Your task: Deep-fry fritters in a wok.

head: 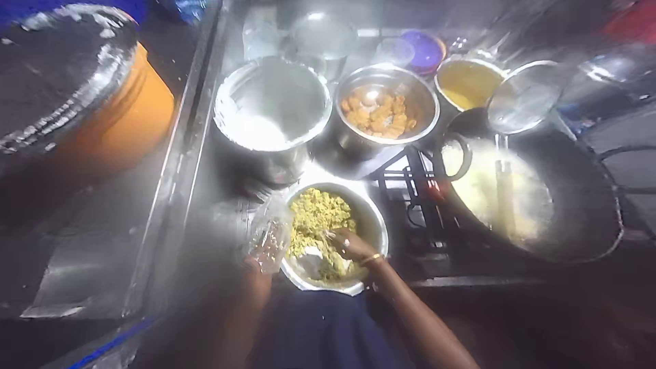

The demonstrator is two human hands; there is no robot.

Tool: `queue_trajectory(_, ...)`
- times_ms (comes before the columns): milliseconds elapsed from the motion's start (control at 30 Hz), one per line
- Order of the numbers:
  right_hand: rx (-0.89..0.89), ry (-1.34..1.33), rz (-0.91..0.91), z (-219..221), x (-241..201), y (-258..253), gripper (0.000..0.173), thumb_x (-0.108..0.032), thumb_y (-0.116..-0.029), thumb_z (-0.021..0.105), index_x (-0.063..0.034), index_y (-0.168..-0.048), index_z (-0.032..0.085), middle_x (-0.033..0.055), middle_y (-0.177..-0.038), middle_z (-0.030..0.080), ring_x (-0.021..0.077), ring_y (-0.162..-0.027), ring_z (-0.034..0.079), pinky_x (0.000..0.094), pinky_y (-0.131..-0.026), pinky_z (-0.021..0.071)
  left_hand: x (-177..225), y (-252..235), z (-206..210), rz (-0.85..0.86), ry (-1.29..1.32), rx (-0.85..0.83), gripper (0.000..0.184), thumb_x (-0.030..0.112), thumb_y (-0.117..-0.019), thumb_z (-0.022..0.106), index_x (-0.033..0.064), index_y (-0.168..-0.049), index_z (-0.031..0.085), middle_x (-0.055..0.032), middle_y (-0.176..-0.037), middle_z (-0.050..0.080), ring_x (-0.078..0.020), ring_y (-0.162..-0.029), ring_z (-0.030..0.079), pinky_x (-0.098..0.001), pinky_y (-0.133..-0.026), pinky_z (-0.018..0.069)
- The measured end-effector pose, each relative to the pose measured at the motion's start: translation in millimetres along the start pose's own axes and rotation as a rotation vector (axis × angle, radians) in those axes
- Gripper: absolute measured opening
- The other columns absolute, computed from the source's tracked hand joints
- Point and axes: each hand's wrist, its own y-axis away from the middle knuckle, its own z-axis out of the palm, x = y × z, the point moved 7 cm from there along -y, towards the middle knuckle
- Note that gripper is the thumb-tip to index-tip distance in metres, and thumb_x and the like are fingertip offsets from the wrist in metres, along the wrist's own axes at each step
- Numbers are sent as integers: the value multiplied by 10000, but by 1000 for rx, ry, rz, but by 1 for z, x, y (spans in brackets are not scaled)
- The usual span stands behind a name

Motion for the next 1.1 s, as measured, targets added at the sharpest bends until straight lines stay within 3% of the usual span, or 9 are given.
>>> queue_trajectory(167,205,-191,-141,-14,9,13,346,-26,-930,637,10,-1271,592,107,-1011,704,166,-832,701,370,-762,619,-11,2,15,-91,-14,5,775,740,-862,543,96,-1292,564,35,-1104,730,-90,-1061,691,-342,-957,577)
queue_trajectory(333,361,101,-95,-2,33,-1,561,-285,-937,735,-21,-1394,547,215,-1060,676,262,-781,658,473,-723,572,-24,1,15,-129,-61,-16,768,701,-931,507,50,-1337,514,28,-1141,706,-65,-1087,667,-324,-978,560)
queue_trajectory(467,126,192,-36,28,21,17,913,-100,-903,694,14,-1601,116,243,-1203,637,279,-991,678,473,-862,564,-21,2,14,-150,-157,2,874,700,-969,432,-62,-1397,410,-29,-1223,655,-41,-1132,626,-310,-1008,532)
queue_trajectory(533,83,232,-46,32,23,16,895,-64,-925,666,41,-1602,90,282,-1303,614,332,-1118,668,506,-974,545,-20,3,15,-162,-183,-13,929,725,-959,415,-86,-1411,381,-49,-1252,637,-42,-1149,615,-308,-1017,525)
queue_trajectory(700,155,-121,-43,26,26,10,458,-298,-1073,498,-24,-1439,460,92,-927,671,117,-642,587,303,-571,510,-13,11,21,-113,-121,19,874,730,-916,493,-31,-1346,472,13,-1168,692,-46,-1113,651,-306,-1011,542)
queue_trajectory(767,243,-219,-5,17,24,11,393,-359,-1084,489,5,-1168,614,44,-798,605,106,-621,553,304,-574,506,-13,13,26,-115,-72,20,802,711,-911,522,23,-1322,509,45,-1130,718,-54,-1091,669,-315,-993,552)
queue_trajectory(933,158,39,-189,8,-22,19,242,-123,-978,642,20,-1171,667,92,-894,712,126,-653,641,328,-642,570,-28,13,41,-140,-88,-67,829,771,-838,547,113,-1341,533,62,-1149,720,-76,-1106,675,-331,-983,567)
queue_trajectory(1033,303,32,-275,-2,-47,31,292,-204,-867,791,27,-1023,700,106,-846,690,154,-700,641,379,-706,566,-35,15,56,-167,-188,-104,888,751,-916,452,34,-1437,407,39,-1256,670,-37,-1176,627,-292,-1025,534)
queue_trajectory(1100,377,59,-352,-8,-62,42,384,-304,-997,644,65,-901,684,112,-761,627,170,-686,587,400,-706,520,-34,22,69,-209,-325,-79,773,606,-1053,261,-63,-1431,345,-23,-1268,601,22,-1176,575,-211,-1013,498)
